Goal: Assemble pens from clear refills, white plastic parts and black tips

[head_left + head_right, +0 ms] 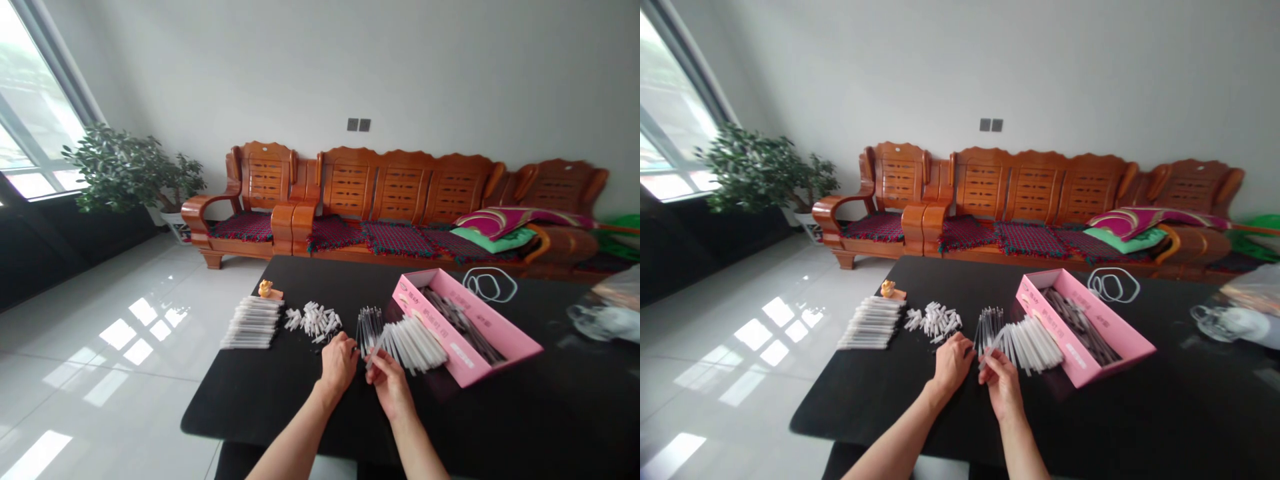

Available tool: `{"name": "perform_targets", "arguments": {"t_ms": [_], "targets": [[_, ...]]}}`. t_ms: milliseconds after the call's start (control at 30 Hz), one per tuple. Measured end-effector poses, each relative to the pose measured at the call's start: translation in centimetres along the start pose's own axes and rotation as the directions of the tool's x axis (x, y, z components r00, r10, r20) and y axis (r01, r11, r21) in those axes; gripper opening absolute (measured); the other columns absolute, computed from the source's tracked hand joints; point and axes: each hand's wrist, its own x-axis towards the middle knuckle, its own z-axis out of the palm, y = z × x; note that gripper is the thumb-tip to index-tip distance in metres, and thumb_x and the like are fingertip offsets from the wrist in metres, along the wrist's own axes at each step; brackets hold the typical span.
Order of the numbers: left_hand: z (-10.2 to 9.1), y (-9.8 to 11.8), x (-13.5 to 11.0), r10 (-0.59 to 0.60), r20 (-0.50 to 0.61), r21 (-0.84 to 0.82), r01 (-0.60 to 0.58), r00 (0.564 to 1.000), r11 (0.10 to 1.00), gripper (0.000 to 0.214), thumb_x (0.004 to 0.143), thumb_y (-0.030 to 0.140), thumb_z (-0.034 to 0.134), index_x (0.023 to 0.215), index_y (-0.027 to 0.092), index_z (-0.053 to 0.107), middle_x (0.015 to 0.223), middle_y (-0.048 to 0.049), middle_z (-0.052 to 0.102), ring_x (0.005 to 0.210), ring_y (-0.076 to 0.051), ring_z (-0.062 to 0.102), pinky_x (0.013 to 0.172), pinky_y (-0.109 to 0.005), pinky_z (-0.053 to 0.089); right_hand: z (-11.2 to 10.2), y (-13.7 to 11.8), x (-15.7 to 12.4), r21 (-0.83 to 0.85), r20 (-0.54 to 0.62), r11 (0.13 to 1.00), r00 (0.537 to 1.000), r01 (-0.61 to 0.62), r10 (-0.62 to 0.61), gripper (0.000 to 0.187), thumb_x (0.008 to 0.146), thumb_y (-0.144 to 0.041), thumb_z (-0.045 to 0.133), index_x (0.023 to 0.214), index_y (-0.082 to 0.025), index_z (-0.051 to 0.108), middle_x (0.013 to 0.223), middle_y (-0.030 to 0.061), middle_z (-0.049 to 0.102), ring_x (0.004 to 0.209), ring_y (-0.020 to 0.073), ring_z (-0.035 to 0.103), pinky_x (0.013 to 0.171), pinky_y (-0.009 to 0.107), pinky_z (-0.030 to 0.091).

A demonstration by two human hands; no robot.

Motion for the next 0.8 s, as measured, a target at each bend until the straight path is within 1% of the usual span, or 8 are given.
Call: {"name": "perform_targets", "arguments": {"t_ms": [100,167,333,467,567,667,733,800], "targets": [[0.7,0.7,0.5,-0.039,0.061,0.112,0.032,0.997,0.993,0.014,0.086,0.027,0.059,0.083,0.018,0.069,0.094,-0.0058,0.064,0.089,-0.019,0.062,0.071,-0.026,0.043,-0.3,0.0,0.0,0.006,0.001,1.0,1.0,0.001,-0.001,0.029,0.063,-0.029,0.084,0.085,-0.017,0.07,0.07,0.0023,0.069,0.046,0.0094,0.052,0.042,0.023,0.044],[0.9,0.7,0.7,-0.066,0.089,0.154,0.052,0.994,0.987,0.015,0.087,0.024,0.055,0.084,0.017,0.068,0.095,-0.0071,0.065,0.09,-0.02,0.062,0.071,-0.027,0.043,-0.4,0.0,0.0,0.001,0.008,1.0,1.0,-0.001,0.001,0.028,0.063,-0.029,0.084,0.084,-0.017,0.07,0.07,0.0023,0.068,0.046,0.0098,0.053,0.042,0.023,0.044],[0.9,0.4,0.8,-0.111,0.104,0.175,0.092,0.988,0.98,0.025,0.091,0.018,0.042,0.088,0.013,0.066,0.095,-0.011,0.066,0.083,-0.021,0.066,0.069,-0.029,0.044,-0.1,0.0,-0.1,-0.022,0.017,1.0,1.0,-0.004,0.005,0.029,0.062,-0.03,0.084,0.084,-0.017,0.069,0.07,0.0029,0.069,0.047,0.01,0.053,0.043,0.023,0.043],[0.5,0.4,1.1,-0.166,0.098,0.181,0.146,0.981,0.973,0.025,0.091,0.018,0.041,0.094,0.011,0.065,0.097,-0.0139,0.067,0.083,-0.022,0.067,0.07,-0.03,0.045,-0.1,-0.1,-0.1,-0.058,0.017,0.998,1.0,0.003,-0.002,0.032,0.063,-0.033,0.083,0.086,-0.018,0.069,0.071,0.003,0.068,0.046,0.0107,0.053,0.042,0.024,0.044],[-0.2,0.3,1.5,-0.211,0.066,0.189,0.196,0.975,0.962,0.026,0.091,0.02,0.042,0.093,0.01,0.066,0.096,-0.0143,0.068,0.085,-0.022,0.067,0.071,-0.029,0.045,0.0,-0.1,-0.1,-0.051,0.024,0.999,1.0,0.006,-0.005,0.032,0.063,-0.033,0.084,0.086,-0.017,0.069,0.071,0.003,0.069,0.046,0.0105,0.053,0.043,0.024,0.045],[-1.5,-0.3,2.0,-0.244,-0.005,0.161,0.241,0.97,0.957,0.024,0.09,0.019,0.044,0.09,0.012,0.067,0.09,-0.0135,0.069,0.083,-0.022,0.067,0.07,-0.028,0.044,0.0,0.0,-0.2,-0.032,0.027,0.999,1.0,0.01,-0.009,0.031,0.063,-0.031,0.084,0.087,-0.017,0.069,0.071,0.0034,0.069,0.047,0.0106,0.054,0.043,0.024,0.045],[-2.6,-1.1,2.0,-0.258,-0.052,0.096,0.262,0.965,0.96,0.021,0.088,0.019,0.047,0.085,0.014,0.068,0.083,-0.0118,0.069,0.08,-0.022,0.067,0.069,-0.028,0.043,-0.2,0.1,-0.1,-0.02,0.028,1.0,1.0,0.008,-0.007,0.033,0.063,-0.03,0.084,0.089,-0.016,0.069,0.072,0.004,0.07,0.048,0.0112,0.055,0.043,0.025,0.046],[-3.6,-2.1,1.7,-0.234,-0.08,-0.018,0.234,0.969,0.972,0.018,0.087,0.019,0.051,0.08,0.015,0.067,0.076,-0.0088,0.068,0.075,-0.02,0.065,0.068,-0.027,0.042,-0.4,0.2,-0.1,-0.023,0.027,1.0,1.0,-0.002,0.002,0.035,0.063,-0.03,0.084,0.091,-0.016,0.069,0.073,0.0047,0.071,0.048,0.0124,0.056,0.044,0.026,0.047]]}}
